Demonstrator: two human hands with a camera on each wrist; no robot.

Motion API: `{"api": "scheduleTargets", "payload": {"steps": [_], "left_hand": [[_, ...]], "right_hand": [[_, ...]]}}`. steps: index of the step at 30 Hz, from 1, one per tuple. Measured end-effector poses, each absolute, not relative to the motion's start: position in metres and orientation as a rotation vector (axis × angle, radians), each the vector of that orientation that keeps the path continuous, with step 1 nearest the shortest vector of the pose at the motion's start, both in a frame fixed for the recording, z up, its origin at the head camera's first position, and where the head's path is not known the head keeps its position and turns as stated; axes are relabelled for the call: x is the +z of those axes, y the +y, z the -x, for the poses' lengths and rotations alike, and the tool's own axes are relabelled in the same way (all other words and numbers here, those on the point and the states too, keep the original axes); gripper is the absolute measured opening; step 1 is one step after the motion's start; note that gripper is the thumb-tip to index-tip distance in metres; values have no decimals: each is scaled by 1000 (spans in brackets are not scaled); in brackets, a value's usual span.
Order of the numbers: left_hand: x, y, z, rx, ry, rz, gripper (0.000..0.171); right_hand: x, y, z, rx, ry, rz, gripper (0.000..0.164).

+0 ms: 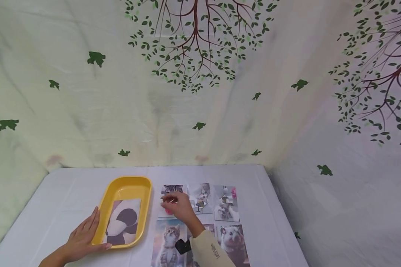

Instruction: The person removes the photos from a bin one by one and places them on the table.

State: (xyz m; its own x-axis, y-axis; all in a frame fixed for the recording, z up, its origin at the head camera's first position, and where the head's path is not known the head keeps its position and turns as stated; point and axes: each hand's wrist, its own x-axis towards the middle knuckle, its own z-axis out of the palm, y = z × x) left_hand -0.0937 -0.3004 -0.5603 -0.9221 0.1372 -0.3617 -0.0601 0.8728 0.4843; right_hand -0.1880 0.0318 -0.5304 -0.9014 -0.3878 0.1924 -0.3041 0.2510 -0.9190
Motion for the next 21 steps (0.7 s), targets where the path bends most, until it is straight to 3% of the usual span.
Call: {"api": "scheduleTargets", "payload": {"steps": [10, 21], "left_hand": [[-564, -302, 91, 666, 2726, -92, 127], [-563, -301, 87, 644, 2771, -115, 126]], "right_hand": [[-537, -54, 204, -1666, 2347, 697, 29], [-555, -109, 205, -1703, 2257, 480, 25]]}}
